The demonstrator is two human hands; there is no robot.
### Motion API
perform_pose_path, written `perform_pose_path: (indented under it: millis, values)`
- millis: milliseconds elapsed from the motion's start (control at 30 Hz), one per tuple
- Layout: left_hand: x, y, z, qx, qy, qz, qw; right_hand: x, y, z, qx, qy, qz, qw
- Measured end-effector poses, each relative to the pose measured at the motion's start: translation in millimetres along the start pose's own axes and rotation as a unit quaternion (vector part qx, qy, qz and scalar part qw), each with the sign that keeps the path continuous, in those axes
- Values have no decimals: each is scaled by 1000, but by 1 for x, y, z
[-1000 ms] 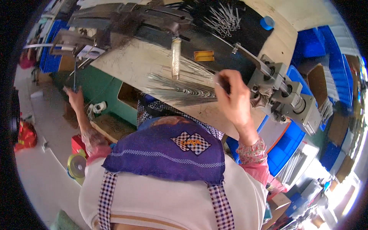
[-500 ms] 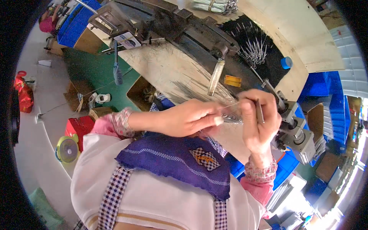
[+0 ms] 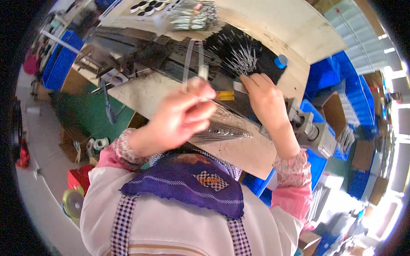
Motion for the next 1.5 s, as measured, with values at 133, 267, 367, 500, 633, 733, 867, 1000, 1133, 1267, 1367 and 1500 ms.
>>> perform_pose_path:
  millis: [133,267,367,500,633,733,867,1000,1133,1267,1367,1500]
  values:
    - [-54,-27,22,28,93,275,957,8,-3,-3,-10,-2,45,999]
    - [-68,-82,81,-35,169,-54,983,9,-14,11,-41,29,-49,998]
    - [-38,-64,71,-103,-39,-441,891,-34,-14,-20,-50,82,-3,995]
    - [20,-55,-42,54,-127,-601,788,-95,12,-72,62,114,70,989]
    - [21,-80,-100,22,-171,-642,747,-48,-11,-35,112,16,-164,980]
    - [14,-77,-100,33,-156,-651,742,-24,-12,-3,82,-1,-92,992]
    - [-33,1,-71,80,168,-950,252,-16,-3,-18,3,-40,-90,995]
    - [-58,-1,-39,46,297,-938,173,-8,-2,-38,-82,-66,-178,978]
    - [-45,-43,18,-110,284,-729,613,-17,17,-54,-101,-55,-240,964]
    - [10,-125,10,40,21,204,978,-16,28,-62,-38,-26,-191,981]
    - [-33,-57,-16,77,3,249,965,-23,32,-61,-49,-14,-202,978]
    - [8,-78,-19,-189,-107,-376,901,-18,33,-66,-35,-18,-198,979]
Point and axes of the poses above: each hand's wrist, its own z-axis away from the middle knuckle, its own y-axis out of the palm, x = y × z, the point moved 7 cm from there along -z, towards the middle knuckle, and after that the axes turned 13 degrees about x, right-handed, at the moved point
